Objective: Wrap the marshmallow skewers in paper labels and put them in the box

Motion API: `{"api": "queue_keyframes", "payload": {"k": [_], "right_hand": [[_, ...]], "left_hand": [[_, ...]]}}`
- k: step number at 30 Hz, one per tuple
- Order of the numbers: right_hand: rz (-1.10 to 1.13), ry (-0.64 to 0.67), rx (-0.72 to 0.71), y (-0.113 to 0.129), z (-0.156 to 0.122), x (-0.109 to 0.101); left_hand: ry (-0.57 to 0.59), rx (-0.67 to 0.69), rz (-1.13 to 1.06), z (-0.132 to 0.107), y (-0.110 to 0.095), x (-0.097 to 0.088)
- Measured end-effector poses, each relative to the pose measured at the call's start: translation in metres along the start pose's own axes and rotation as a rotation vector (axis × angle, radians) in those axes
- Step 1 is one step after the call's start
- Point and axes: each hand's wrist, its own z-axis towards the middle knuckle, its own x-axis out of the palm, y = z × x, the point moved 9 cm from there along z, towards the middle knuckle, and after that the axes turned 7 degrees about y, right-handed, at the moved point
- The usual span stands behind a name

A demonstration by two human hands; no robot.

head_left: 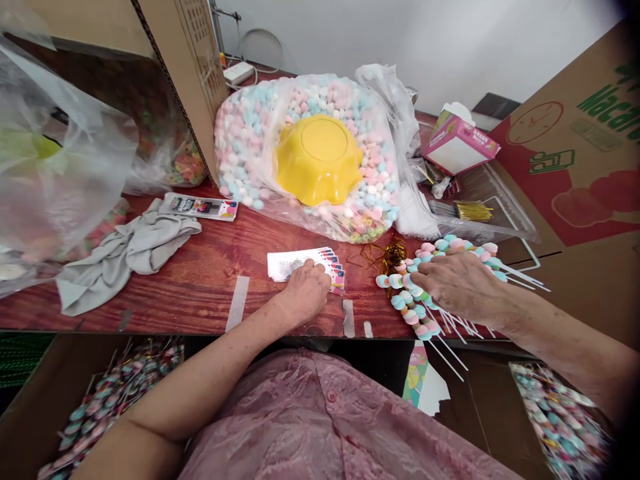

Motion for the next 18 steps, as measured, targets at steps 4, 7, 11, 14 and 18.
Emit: {"api": "queue_keyframes", "payload": {"k": [4,7,11,14,18], "right_hand": [[0.109,0.223,-0.09,-0.014,0.026,0.019],[0.144,0.274,-0.122,-0.021,0.044,0.022],[0.183,0.234,-0.142,-0.019,0.053,0.018],[0.199,0.096,-0.125,-0.015,0.047,0.01],[0.095,-0.051,-0.095,-0.005,0.017,0.0]], "left_hand": [[-0.053,-0.032,0.014,0.001,0.004,-0.005],[-0.061,-0.054,0.017,0.003,0.006,-0.006],[-0.021,-0.039,0.013,0.003,0.007,-0.005],[0.02,-0.009,0.015,0.001,0.005,-0.004],[0.044,0.061,-0.027,-0.001,0.004,-0.001]]}}
